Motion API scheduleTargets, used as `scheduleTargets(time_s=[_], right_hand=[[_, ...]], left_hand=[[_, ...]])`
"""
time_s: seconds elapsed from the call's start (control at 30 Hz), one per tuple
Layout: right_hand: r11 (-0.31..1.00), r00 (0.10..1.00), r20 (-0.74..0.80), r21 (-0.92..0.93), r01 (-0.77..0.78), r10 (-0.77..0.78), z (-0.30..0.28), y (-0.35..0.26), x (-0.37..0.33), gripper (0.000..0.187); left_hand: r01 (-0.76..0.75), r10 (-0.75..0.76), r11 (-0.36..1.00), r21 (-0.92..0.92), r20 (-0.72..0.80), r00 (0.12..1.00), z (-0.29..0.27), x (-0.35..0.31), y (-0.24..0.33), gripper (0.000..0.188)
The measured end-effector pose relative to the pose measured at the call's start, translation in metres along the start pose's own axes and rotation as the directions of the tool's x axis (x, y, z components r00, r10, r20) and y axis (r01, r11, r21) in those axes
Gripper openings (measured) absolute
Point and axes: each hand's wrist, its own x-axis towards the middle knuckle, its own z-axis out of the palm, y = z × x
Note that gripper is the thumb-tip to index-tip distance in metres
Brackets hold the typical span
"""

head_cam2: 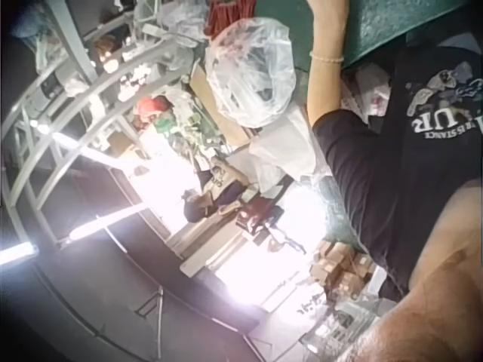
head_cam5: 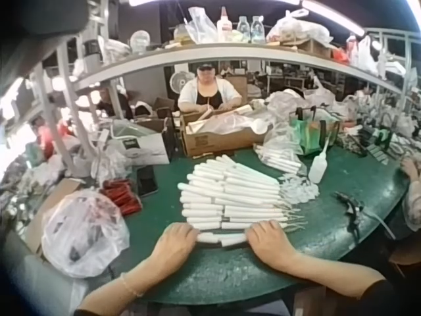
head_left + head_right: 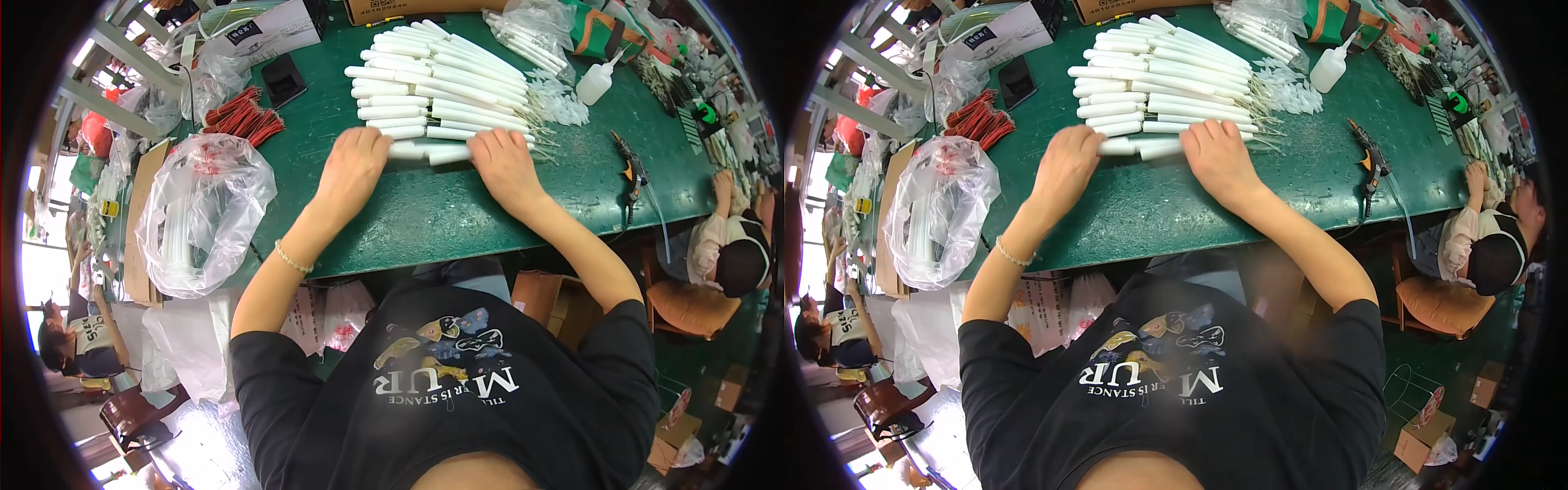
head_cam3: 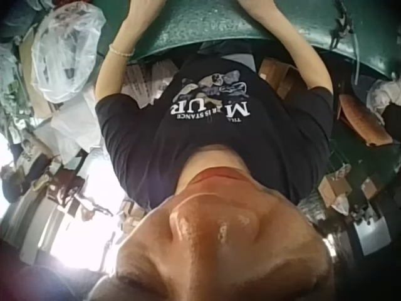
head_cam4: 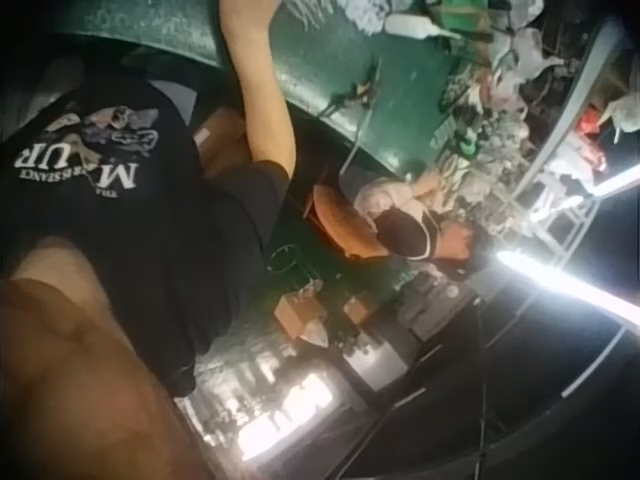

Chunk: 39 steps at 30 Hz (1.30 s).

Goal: Applying adhesive to the ends of long white candles and packaging them into plastic bags.

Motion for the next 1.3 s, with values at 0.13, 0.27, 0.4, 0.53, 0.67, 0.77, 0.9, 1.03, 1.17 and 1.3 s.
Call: scheduleTargets(time_s=[0.13, 0.27, 0.4, 0.53, 0.67, 0.77, 0.9, 1.03, 1.17, 1.3], right_hand=[[0.986, 0.998, 0.067, 0.165, -0.015, 0.004, -0.016, -0.012, -0.010, 0.041], [0.956, 0.997, 0.079, 0.290, -0.035, 0.013, -0.028, -0.014, -0.015, 0.044], [0.942, 0.991, -0.025, 0.316, -0.114, 0.128, -0.006, 0.002, -0.005, 0.041], [0.952, 0.982, -0.039, 0.253, -0.171, 0.187, 0.009, 0.006, 0.010, 0.037], [0.939, 0.967, -0.026, 0.247, -0.240, 0.254, 0.017, 0.008, 0.018, 0.030], [0.929, 0.958, -0.030, 0.254, -0.269, 0.286, 0.018, 0.007, 0.020, 0.024], [0.903, 0.955, 0.020, 0.320, -0.285, 0.294, 0.015, 0.002, 0.011, 0.019], [0.875, 0.966, 0.059, 0.413, -0.252, 0.250, 0.007, -0.001, 0.002, 0.018], [0.861, 0.961, -0.001, 0.446, -0.246, 0.275, 0.006, 0.004, 0.007, 0.019], [0.926, 0.957, -0.121, 0.309, -0.217, 0.264, 0.018, 0.016, 0.016, 0.024]], left_hand=[[0.017, -0.011, 0.998, -0.056, 0.095, 0.995, -0.001, -0.017, 0.012, 0.039], [-0.013, 0.025, 0.986, -0.165, 0.073, 0.997, -0.011, -0.015, 0.013, 0.043], [0.090, -0.094, 0.962, -0.258, 0.000, 0.996, 0.004, -0.004, 0.003, 0.043], [0.082, -0.093, 0.958, -0.276, -0.028, 0.995, 0.022, 0.011, -0.007, 0.040], [0.148, -0.157, 0.948, -0.283, -0.010, 0.988, 0.023, 0.022, -0.003, 0.037], [0.211, -0.215, 0.942, -0.263, 0.013, 0.977, 0.024, 0.023, -0.004, 0.033], [0.207, -0.228, 0.912, -0.354, -0.018, 0.973, 0.027, 0.012, -0.002, 0.025], [0.245, -0.273, 0.856, -0.455, 0.004, 0.962, 0.019, 0.000, 0.009, 0.020], [0.232, -0.290, 0.894, -0.383, -0.100, 0.952, 0.016, 0.006, 0.006, 0.020], [0.116, -0.194, 0.938, -0.326, -0.217, 0.957, 0.030, 0.023, -0.018, 0.019]])
